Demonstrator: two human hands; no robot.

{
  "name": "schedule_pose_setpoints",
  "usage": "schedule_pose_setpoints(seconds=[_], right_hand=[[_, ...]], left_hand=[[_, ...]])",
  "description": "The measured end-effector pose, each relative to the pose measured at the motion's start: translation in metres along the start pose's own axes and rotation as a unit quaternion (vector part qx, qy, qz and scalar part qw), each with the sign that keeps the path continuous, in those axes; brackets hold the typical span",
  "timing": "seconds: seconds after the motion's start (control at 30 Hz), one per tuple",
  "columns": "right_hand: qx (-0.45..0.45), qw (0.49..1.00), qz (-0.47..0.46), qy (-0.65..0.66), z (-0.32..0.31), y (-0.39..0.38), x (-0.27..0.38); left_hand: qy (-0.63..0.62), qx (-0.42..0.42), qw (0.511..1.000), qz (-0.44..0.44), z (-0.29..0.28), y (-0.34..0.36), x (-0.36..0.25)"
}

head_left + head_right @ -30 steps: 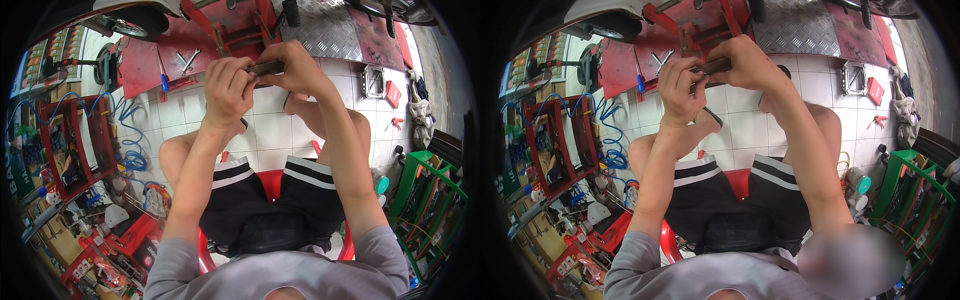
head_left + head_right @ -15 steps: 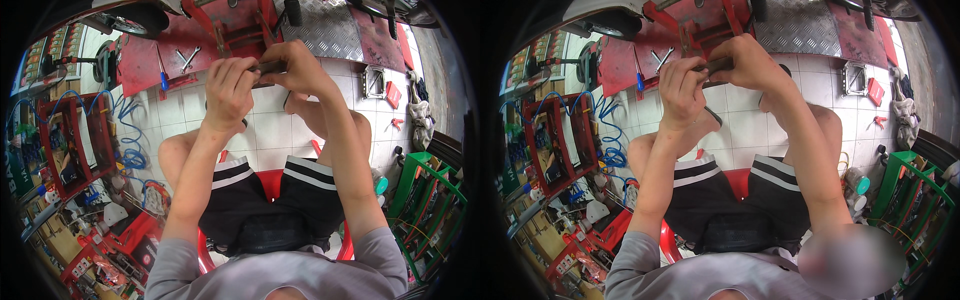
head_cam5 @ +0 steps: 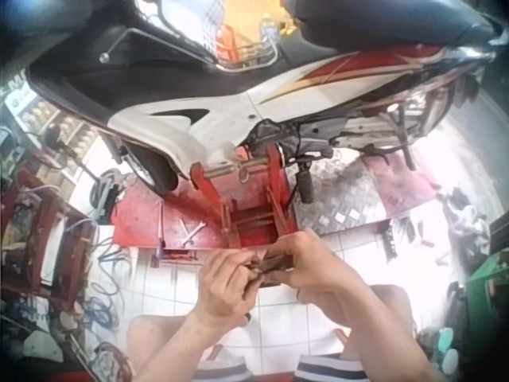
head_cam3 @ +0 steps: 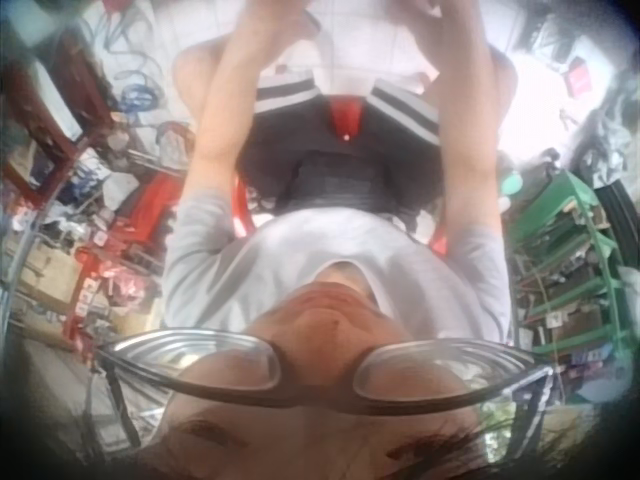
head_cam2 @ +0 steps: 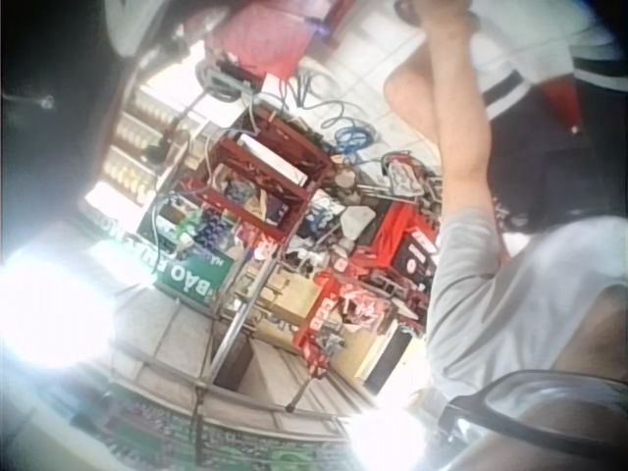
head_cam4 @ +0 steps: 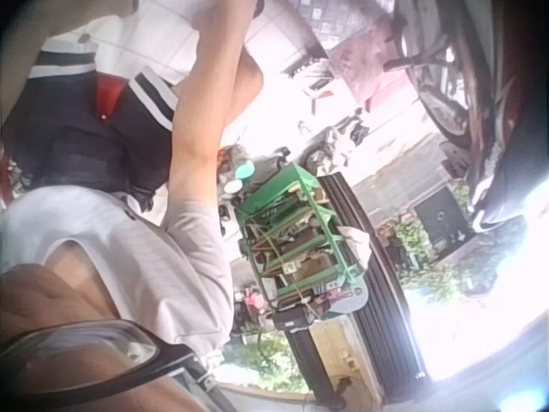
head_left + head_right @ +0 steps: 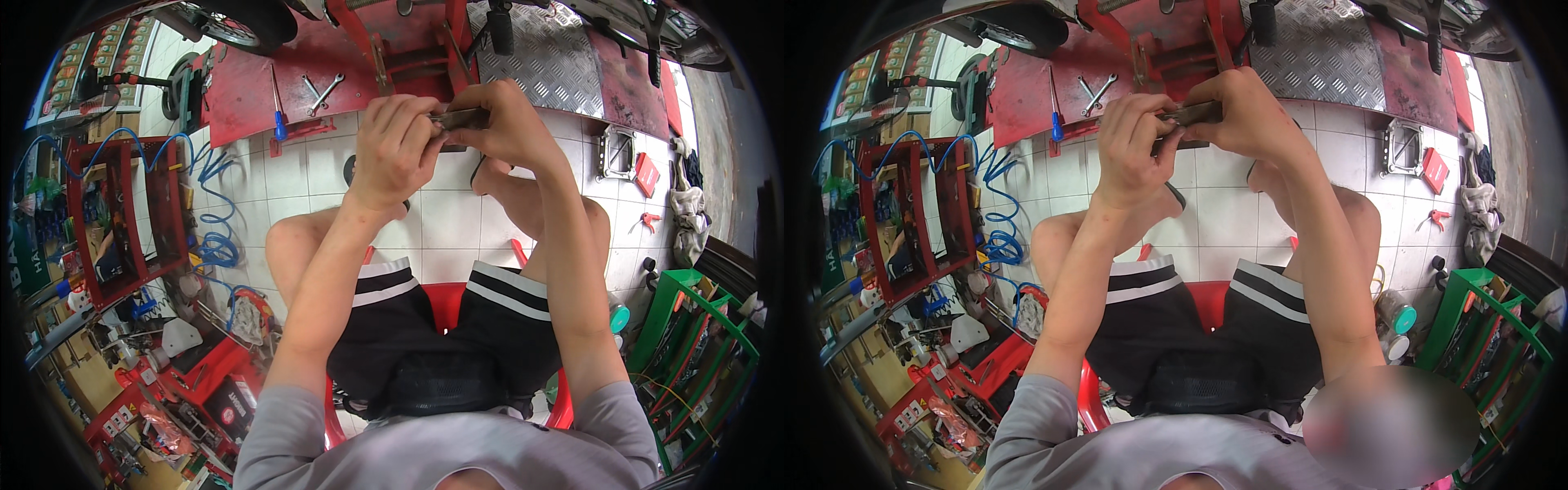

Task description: The person sits on a low stool in a workshop and works on a metal motorcycle part, likely a brake pedal, held on their lap. They use a wrench to tighten or loosen bolts on the part and handle a small metal pin or clip with their fingers.

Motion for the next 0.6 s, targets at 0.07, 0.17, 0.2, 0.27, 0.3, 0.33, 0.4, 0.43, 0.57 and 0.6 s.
schedule_pose_setpoints(seconds=[0.07,0.17,0.2,0.27,0.3,0.33,0.4,0.43,0.57,0.6], right_hand=[[0.0,1.0,-0.006,0.001,-0.001,0.001,0.002],[-0.002,1.0,-0.008,-0.006,-0.001,0.001,0.003],[-0.002,1.0,-0.007,-0.014,-0.001,0.001,0.004],[-0.003,1.0,-0.007,-0.031,0.0,0.002,0.005],[-0.02,1.0,-0.008,-0.022,0.0,0.0,0.002],[-0.036,0.999,-0.009,-0.013,0.003,-0.001,-0.003],[-0.057,0.998,-0.016,-0.01,0.008,-0.003,-0.007],[-0.061,0.998,-0.018,-0.015,0.011,-0.005,-0.008],[-0.099,0.994,-0.04,-0.036,0.025,-0.009,-0.009],[-0.097,0.993,-0.052,-0.049,0.03,-0.01,-0.007]], left_hand=[[0.007,-0.008,1.0,0.001,-0.001,0.0,0.0],[0.023,-0.013,1.0,0.002,-0.002,-0.001,-0.001],[0.03,-0.014,0.999,0.003,-0.003,0.0,-0.001],[0.057,-0.008,0.998,-0.005,-0.006,0.0,-0.003],[0.071,-0.004,0.997,-0.009,-0.007,0.0,-0.005],[0.092,-0.006,0.995,-0.033,-0.008,-0.001,-0.008],[0.139,-0.014,0.987,-0.078,-0.012,-0.004,-0.019],[0.126,-0.011,0.984,-0.129,-0.011,-0.008,-0.019],[0.081,0.008,0.954,-0.29,0.001,-0.03,-0.026],[0.074,0.017,0.945,-0.319,0.004,-0.036,-0.026]])
Point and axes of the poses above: each hand's wrist, its own y-axis towards the middle knuckle, its own z-axis out of the palm, x = y × z, the point moved 7 cm from there along y, towards the middle knuckle, and after that the axes turned 13 degrees about x, right-handed, at the moved point
